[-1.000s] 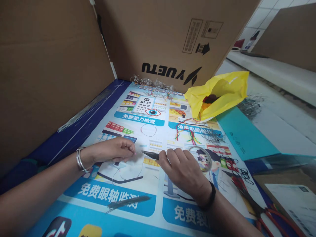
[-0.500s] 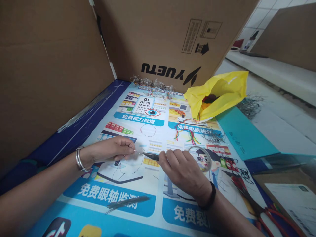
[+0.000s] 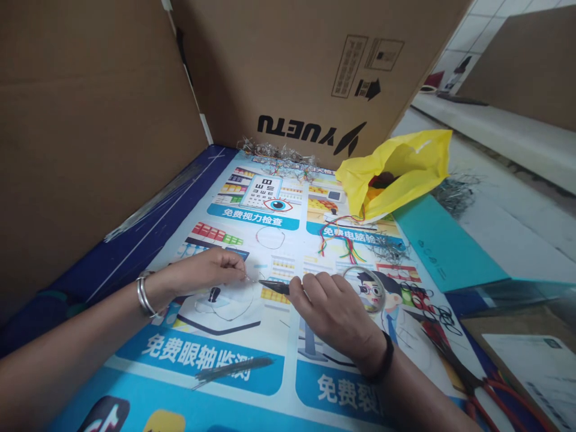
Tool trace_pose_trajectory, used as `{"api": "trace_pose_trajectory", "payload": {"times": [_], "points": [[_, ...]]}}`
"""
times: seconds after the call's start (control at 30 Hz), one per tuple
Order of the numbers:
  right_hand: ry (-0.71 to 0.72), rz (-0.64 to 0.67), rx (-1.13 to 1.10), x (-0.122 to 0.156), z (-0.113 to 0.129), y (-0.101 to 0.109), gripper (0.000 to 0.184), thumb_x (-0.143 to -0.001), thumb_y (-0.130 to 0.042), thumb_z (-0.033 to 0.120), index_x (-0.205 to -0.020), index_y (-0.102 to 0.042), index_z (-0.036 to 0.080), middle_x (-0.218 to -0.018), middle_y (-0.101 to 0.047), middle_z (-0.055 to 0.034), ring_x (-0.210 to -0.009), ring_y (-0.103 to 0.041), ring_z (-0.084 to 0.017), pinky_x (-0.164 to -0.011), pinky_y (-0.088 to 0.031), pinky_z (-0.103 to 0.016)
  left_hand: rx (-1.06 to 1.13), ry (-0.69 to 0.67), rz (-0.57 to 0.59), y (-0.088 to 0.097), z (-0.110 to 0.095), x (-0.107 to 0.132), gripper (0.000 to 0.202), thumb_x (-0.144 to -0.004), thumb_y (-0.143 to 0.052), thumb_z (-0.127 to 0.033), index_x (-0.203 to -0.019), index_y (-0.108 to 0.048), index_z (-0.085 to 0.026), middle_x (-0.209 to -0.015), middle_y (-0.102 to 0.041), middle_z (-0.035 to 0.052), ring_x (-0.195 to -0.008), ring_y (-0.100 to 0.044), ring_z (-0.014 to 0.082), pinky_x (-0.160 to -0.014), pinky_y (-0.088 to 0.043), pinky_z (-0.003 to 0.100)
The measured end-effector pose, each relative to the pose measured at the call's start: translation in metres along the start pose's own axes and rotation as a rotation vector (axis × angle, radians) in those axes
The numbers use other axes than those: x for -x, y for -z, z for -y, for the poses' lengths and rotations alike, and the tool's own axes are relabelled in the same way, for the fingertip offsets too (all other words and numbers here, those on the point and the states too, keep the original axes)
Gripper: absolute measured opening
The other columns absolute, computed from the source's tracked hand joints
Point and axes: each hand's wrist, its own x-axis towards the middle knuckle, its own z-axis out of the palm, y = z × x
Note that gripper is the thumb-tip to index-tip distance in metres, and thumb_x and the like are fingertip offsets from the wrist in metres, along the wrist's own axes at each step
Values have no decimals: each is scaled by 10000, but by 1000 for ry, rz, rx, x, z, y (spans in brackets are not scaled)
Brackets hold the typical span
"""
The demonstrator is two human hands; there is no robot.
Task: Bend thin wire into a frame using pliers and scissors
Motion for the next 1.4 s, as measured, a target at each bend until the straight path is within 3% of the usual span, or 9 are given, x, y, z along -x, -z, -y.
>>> {"api": "trace_pose_trajectory", "payload": {"times": [0.2,0.43,0.73,0.97,1.4], "points": [[-86,-46,-92,-4,-1,-1,132,-829,-555,281,-891,-600,174,-704,-549,-28,-682,-439,-157,-612,-284,-305,-72,-16,23,-1,-3,2,206,-775,-519,-306,-787,-641,-141,-640,-545,-15,-560,-420,98,-499,-298,204],[-135,-2,-160,-5,-2,-4,177,-853,-517,323,-861,-606,170,-717,-549,-39,-692,-444,-160,-634,-299,-296,-56,-25,39,-2,-5,4,200,-797,-495,-280,-819,-631,-135,-704,-577,-3,-589,-431,99,-517,-311,204],[-139,3,-152,-4,-3,-2,171,-854,-513,311,-854,-607,168,-712,-548,-42,-692,-443,-165,-635,-304,-299,-140,-3,65,-3,-7,4,231,-809,-470,-337,-811,-610,-154,-632,-478,-24,-539,-396,95,-467,-293,201],[-158,-15,-154,-6,-2,-2,156,-846,-524,304,-843,-604,170,-700,-540,-36,-674,-436,-159,-620,-301,-296,-117,-68,26,-4,-2,2,159,-768,-474,-266,-761,-591,-159,-636,-489,-31,-558,-402,90,-498,-300,199],[-155,-85,-111,-8,1,0,164,-839,-540,312,-868,-607,165,-711,-562,-42,-680,-453,-162,-622,-310,-302,-141,24,41,-7,-11,5,167,-717,-460,-224,-803,-597,-184,-520,-477,-45,-458,-411,95,-427,-307,197]]}}
